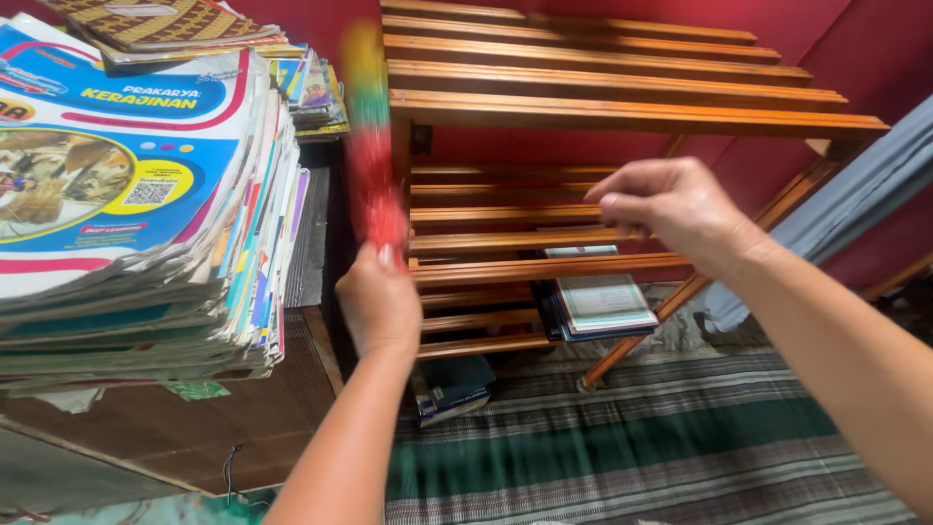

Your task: The person uses a colorful feather duster to clean a wooden slatted rack. They systematically wipe the horizontal slats and vertical supports of the rack, moving from the top to the bottom sections while holding the structure steady with their left hand.

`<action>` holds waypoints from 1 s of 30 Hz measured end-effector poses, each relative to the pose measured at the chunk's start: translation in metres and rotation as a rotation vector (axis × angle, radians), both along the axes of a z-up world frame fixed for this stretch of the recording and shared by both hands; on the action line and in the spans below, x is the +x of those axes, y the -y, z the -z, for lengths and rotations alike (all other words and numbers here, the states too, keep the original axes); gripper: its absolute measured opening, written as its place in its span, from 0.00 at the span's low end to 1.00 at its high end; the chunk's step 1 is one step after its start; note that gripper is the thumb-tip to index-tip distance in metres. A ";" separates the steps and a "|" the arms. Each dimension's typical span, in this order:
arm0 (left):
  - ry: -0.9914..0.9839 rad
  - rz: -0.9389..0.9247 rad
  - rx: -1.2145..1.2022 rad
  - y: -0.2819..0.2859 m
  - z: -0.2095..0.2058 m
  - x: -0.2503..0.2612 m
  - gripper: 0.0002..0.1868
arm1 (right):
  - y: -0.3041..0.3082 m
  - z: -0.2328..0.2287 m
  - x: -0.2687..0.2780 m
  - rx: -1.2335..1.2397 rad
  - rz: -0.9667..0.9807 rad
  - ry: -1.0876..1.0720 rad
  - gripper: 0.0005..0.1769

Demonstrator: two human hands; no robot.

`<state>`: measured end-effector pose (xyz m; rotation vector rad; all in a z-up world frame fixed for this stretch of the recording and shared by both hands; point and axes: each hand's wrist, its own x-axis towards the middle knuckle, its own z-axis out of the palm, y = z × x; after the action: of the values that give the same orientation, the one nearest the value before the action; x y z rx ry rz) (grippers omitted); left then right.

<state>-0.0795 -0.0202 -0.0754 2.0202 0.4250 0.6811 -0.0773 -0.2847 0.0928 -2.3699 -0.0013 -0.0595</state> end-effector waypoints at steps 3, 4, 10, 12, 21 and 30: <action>0.037 -0.037 -0.016 0.018 -0.009 0.016 0.13 | 0.017 -0.013 0.021 -0.141 -0.001 0.237 0.23; -0.134 -0.008 -0.046 0.014 -0.010 0.025 0.13 | 0.024 -0.016 0.030 -0.207 -0.014 0.320 0.27; -0.348 0.013 -0.126 -0.008 -0.032 0.040 0.10 | 0.062 -0.012 0.103 -0.556 -0.101 0.321 0.58; -0.056 -0.032 -0.008 0.003 -0.036 0.034 0.11 | 0.074 -0.002 0.120 -0.732 -0.134 0.323 0.60; -0.326 -0.072 -0.157 -0.013 -0.045 0.063 0.12 | 0.095 0.015 0.136 -0.832 -0.196 0.396 0.63; -0.485 -0.049 0.069 -0.026 -0.045 0.100 0.13 | 0.084 0.014 0.123 -0.821 -0.158 0.388 0.64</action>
<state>0.0201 0.0056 -0.0300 2.2423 0.7429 0.2268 0.0460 -0.3682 0.0792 -3.1176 -0.4814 -0.5291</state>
